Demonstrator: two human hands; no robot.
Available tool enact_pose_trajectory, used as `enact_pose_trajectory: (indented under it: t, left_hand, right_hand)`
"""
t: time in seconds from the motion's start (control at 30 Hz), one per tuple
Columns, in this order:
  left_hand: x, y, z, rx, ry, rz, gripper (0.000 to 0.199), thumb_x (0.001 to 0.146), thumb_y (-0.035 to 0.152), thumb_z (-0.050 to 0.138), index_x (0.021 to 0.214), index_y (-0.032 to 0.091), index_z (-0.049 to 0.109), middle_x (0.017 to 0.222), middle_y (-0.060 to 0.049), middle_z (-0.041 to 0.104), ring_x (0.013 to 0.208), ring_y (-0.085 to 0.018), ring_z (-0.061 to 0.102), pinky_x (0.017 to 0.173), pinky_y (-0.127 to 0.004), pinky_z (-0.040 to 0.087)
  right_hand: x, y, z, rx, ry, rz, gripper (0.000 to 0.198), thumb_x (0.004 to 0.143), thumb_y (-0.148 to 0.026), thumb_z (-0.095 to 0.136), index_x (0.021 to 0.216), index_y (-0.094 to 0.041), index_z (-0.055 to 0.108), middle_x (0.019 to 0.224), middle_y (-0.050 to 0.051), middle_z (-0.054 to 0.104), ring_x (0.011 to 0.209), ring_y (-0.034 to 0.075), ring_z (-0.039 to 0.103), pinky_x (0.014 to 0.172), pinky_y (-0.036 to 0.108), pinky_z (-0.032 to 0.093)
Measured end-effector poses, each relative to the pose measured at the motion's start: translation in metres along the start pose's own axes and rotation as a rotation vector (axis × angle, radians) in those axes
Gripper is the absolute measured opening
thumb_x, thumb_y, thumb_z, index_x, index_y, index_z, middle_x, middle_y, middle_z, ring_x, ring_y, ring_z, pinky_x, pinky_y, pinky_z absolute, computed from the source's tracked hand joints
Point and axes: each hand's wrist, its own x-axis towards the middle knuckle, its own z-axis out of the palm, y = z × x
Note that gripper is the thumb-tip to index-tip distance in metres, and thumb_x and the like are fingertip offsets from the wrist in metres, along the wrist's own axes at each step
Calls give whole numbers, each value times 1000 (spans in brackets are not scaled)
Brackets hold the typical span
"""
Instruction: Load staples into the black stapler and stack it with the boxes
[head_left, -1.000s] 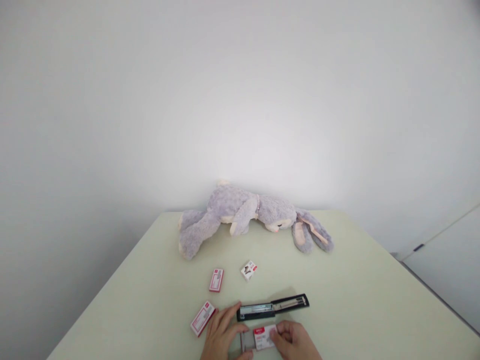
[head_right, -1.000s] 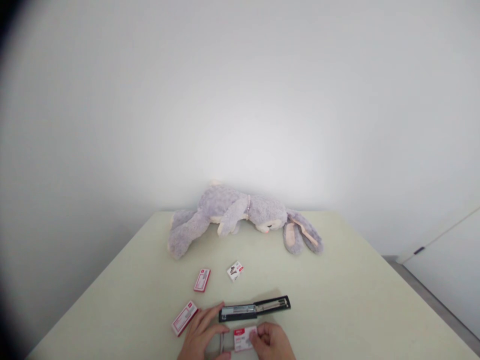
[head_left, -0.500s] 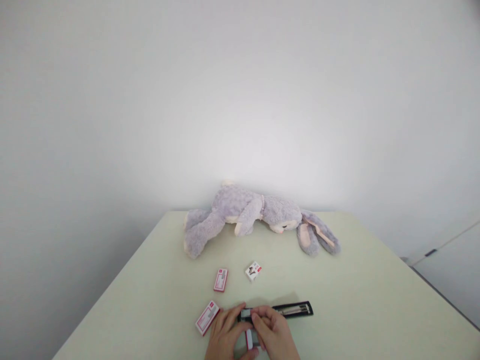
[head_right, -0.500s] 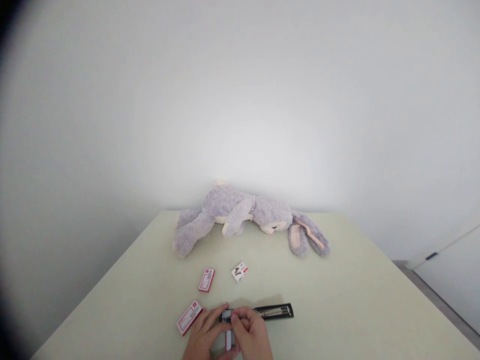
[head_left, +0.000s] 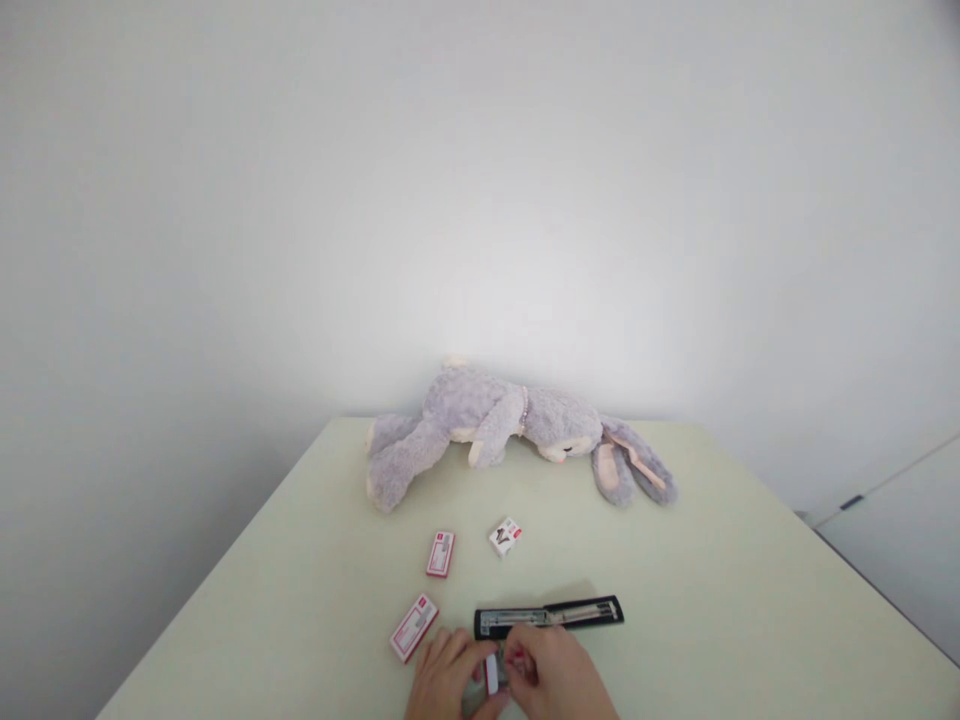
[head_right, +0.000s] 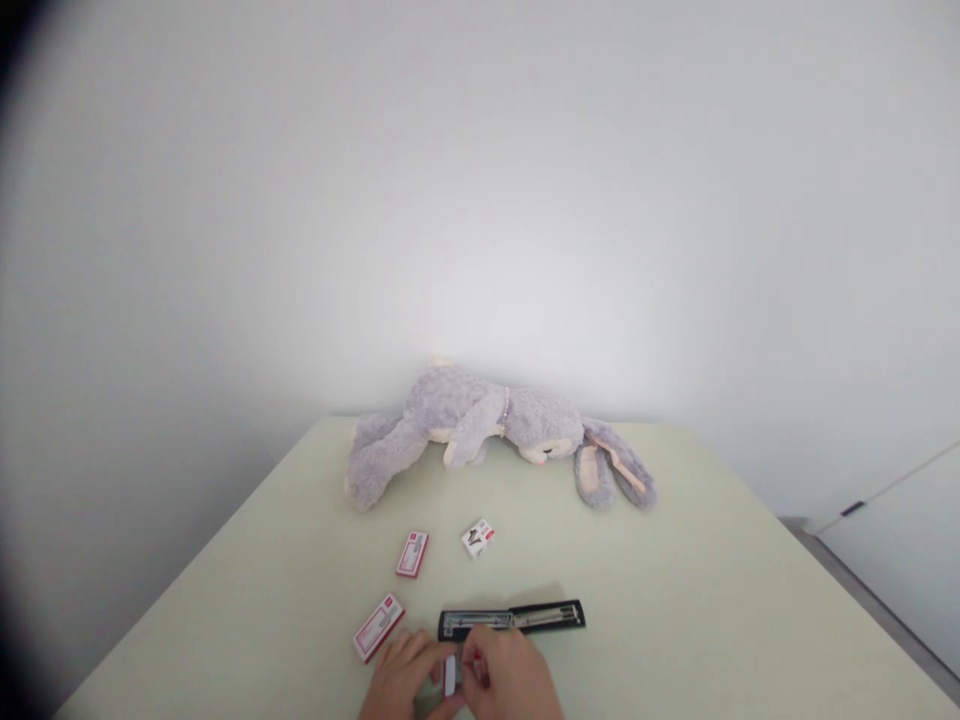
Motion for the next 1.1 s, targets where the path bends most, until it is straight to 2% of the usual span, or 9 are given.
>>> enact_pose_trajectory:
  t: [0.17,0.37,0.5,0.57,0.67,0.8,0.93,1.03,1.1]
  left_hand:
    - [2,-1,-5,-54,-14,19,41,75,40,83,114,32,73,96,-1,77,90,-23,70,83,-35,56]
    - [0,-6,-15,-110,-16,32,49,71,29,85,119,31,72,95,1,77,90,-21,71,85,-32,58]
    - [-5,-7,-19,-140,6,23,40,82,33,76,122,33,70,90,3,77,82,-16,70,79,-27,58]
    - [-6,-5,-17,-135,43,-17,31,89,34,68,120,32,71,90,3,78,79,-16,70,76,-26,58]
    - [-4,4,-5,-110,97,-82,25,89,35,68,113,30,73,84,2,79,74,-18,70,71,-28,57]
    - [0,15,12,-78,148,-118,21,91,41,67,106,30,75,80,2,78,69,-18,70,73,-30,56]
    - [-1,17,19,-42,201,-109,33,99,50,52,114,30,74,88,-3,77,81,-20,71,77,-32,55]
    - [-2,17,20,63,233,-73,40,95,53,56,127,33,69,93,-5,74,87,-23,70,74,-32,52]
    - [-1,20,22,163,239,-65,47,88,53,65,132,35,66,93,-4,73,87,-23,68,72,-33,49]
  right_hand:
    - [-3,15,6,-47,-95,-32,24,70,-12,61,84,-26,75,73,1,75,67,19,66,60,24,35]
    - [-9,18,0,3,-151,-96,32,73,-12,58,94,-28,76,83,0,77,73,19,68,65,22,41]
    - [-24,48,-8,115,23,3,17,88,-31,53,94,-24,68,71,1,70,62,18,61,59,24,38]
    - [-31,68,-7,147,113,100,23,91,-43,51,88,-24,63,64,0,64,58,18,58,57,26,36]
    - [-36,86,1,204,110,141,31,92,-51,49,80,-24,59,64,0,62,60,18,56,58,27,36]
    - [-33,85,17,287,83,103,38,91,-57,49,77,-23,59,65,-1,58,60,16,52,59,27,35]
    - [-34,92,17,360,101,168,46,88,-66,51,75,-22,57,59,-2,52,56,15,48,55,26,33]
    - [-35,103,1,565,140,292,57,82,-75,55,96,-20,62,56,-5,50,45,12,39,46,26,27]
    - [-31,103,-15,682,154,290,69,80,-78,58,117,-19,61,62,-4,56,41,10,34,42,25,25]
